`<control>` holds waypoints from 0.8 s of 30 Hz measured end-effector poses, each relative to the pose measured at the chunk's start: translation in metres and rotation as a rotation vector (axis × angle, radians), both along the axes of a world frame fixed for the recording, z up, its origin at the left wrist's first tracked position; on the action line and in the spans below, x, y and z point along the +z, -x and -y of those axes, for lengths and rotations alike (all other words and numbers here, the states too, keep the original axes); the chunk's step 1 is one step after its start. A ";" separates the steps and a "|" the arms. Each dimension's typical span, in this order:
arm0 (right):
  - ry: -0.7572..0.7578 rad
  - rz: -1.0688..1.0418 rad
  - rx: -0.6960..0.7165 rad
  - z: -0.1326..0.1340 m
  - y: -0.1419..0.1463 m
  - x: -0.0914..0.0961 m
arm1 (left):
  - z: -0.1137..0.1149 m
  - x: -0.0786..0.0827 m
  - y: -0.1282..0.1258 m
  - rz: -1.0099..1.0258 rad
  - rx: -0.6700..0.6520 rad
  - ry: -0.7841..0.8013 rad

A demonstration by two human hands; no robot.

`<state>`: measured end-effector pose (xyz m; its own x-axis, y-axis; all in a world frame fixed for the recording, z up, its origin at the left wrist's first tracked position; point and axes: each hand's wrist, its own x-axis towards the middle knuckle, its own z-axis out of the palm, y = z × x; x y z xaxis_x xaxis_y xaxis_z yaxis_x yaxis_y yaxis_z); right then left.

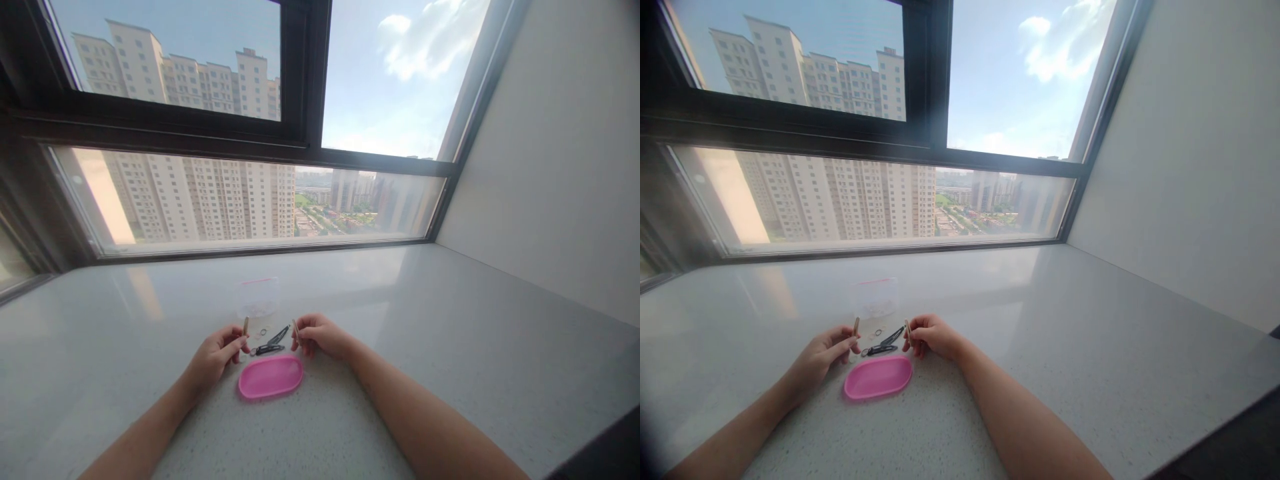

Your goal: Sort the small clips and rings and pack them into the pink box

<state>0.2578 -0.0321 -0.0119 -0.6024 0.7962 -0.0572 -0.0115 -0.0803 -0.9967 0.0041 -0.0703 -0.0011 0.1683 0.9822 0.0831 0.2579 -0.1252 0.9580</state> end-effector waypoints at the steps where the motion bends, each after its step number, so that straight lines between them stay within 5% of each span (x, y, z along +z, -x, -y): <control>1: -0.002 -0.002 0.001 0.000 0.000 0.000 | 0.001 0.001 0.000 0.003 -0.001 -0.004; 24: -0.086 -0.078 0.090 -0.005 -0.005 -0.008 | -0.005 -0.008 0.003 0.023 -0.013 -0.010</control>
<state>0.2627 -0.0274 -0.0202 -0.6714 0.7387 0.0586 -0.0856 0.0013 -0.9963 0.0008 -0.0655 -0.0091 0.1791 0.9790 0.0971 0.2344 -0.1383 0.9623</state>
